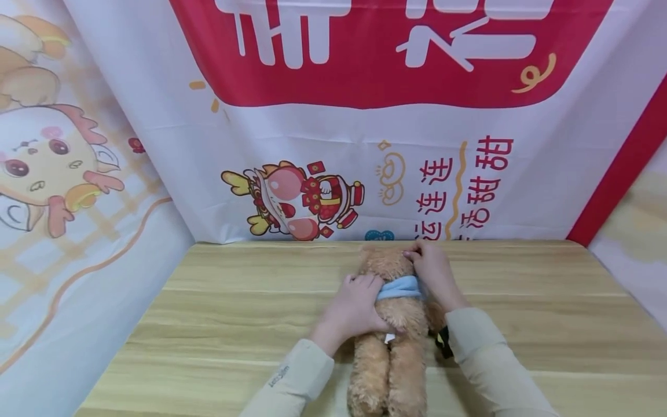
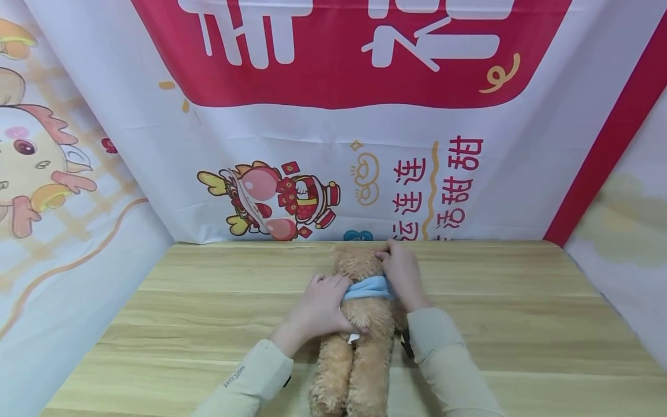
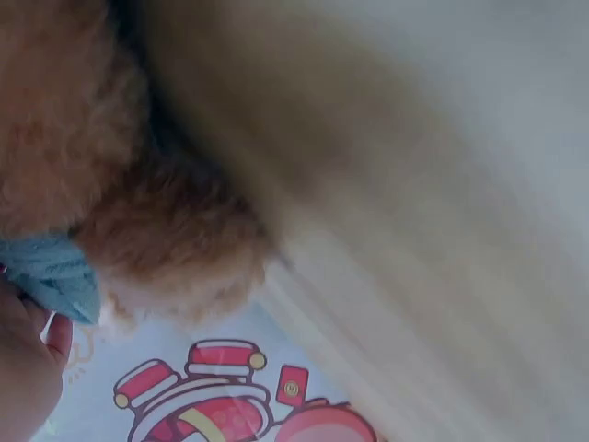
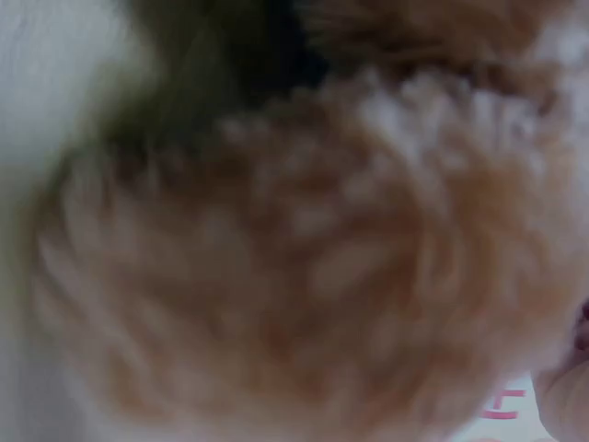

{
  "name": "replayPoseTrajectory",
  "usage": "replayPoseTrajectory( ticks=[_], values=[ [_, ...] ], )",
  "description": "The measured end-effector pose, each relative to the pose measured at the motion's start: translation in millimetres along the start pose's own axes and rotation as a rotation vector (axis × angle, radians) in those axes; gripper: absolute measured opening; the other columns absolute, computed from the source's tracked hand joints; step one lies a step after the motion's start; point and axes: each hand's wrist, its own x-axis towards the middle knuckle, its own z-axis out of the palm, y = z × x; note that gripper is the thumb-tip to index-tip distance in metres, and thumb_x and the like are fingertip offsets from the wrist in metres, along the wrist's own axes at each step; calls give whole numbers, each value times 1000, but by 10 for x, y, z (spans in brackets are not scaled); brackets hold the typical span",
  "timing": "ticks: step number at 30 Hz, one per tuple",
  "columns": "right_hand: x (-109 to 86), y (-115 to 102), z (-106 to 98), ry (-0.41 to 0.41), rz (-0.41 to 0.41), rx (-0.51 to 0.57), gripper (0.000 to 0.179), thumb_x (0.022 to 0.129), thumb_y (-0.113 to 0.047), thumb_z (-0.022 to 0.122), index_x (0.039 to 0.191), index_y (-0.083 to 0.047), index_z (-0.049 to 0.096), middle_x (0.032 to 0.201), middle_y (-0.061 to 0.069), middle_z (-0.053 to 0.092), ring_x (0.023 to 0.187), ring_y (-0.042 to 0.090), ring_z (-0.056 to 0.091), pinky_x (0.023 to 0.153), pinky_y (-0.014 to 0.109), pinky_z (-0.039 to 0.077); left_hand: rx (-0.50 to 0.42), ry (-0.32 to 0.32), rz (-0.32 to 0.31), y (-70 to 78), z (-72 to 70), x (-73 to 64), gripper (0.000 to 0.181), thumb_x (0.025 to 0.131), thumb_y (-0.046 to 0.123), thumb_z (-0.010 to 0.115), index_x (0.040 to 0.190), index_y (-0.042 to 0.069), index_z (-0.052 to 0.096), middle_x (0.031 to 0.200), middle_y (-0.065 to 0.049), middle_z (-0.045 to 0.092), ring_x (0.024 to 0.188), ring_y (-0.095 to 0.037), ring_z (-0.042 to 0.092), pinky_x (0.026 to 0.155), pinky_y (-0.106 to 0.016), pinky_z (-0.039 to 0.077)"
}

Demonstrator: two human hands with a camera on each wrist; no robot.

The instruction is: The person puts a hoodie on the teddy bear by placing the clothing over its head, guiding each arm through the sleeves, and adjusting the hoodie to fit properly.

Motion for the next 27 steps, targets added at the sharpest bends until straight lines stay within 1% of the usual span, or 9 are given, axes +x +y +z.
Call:
replayPoseTrajectory(
  ticks=[2,5,10,14,16,18,21,25,27],
  values=[
    [5,28,-20,13,0,3,17,94,-16,60,83,-3,64,84,14,68,68,22,56,59,31,43,-22,6,-8,18,27,-16,99,60,83,63,131,16,49,129,-1,57,119,-19,54,101,-40,39],
    [1,43,-48,8,-58,20,16,93,-16,61,87,-2,67,87,15,69,74,25,60,64,35,47,-43,40,-30,35,42,-32,99,59,82,65,132,17,49,127,-1,56,116,-19,54,99,-40,40],
    [-79,68,-121,-4,-78,119,17,94,-19,60,98,-3,65,96,14,64,87,25,58,71,35,49,-102,43,-65,33,59,-42,105,59,78,69,138,15,43,132,-5,51,120,-21,51,102,-41,40],
    [-179,144,-179,-24,-75,135,20,95,-25,60,94,-6,63,90,11,62,79,20,55,66,28,45,-106,27,-58,19,61,-28,114,59,76,71,148,17,31,152,-7,32,125,-26,49,102,-41,42],
    [-223,187,-186,-69,-92,111,23,95,-29,59,95,-7,67,89,9,66,78,18,56,65,28,45,-73,13,-38,14,53,-15,116,61,77,69,152,20,24,159,-5,20,122,-27,52,99,-39,43],
    [-257,221,-177,-124,-119,88,26,96,-31,57,99,-9,70,93,9,68,82,18,59,69,29,48,-46,-4,-26,11,50,-6,115,62,79,66,153,24,21,161,-2,15,117,-27,55,95,-37,43],
    [-295,235,-163,-175,-151,94,27,96,-32,56,100,-9,70,101,9,66,91,22,61,77,36,52,-24,-27,-24,18,55,15,114,63,83,60,153,27,19,162,0,15,114,-27,55,93,-36,43],
    [-332,228,-156,-167,-208,96,24,96,-27,57,91,-8,70,99,12,64,93,27,62,82,43,53,-27,-58,-58,41,65,50,115,63,86,57,154,27,17,161,0,18,116,-30,54,96,-38,42],
    [-358,226,-153,-154,-238,89,21,95,-24,58,88,-8,69,101,13,64,96,30,62,85,47,52,-57,-74,-91,57,60,66,115,63,85,58,153,27,18,161,-1,17,122,-33,52,101,-43,40]
  ],
)
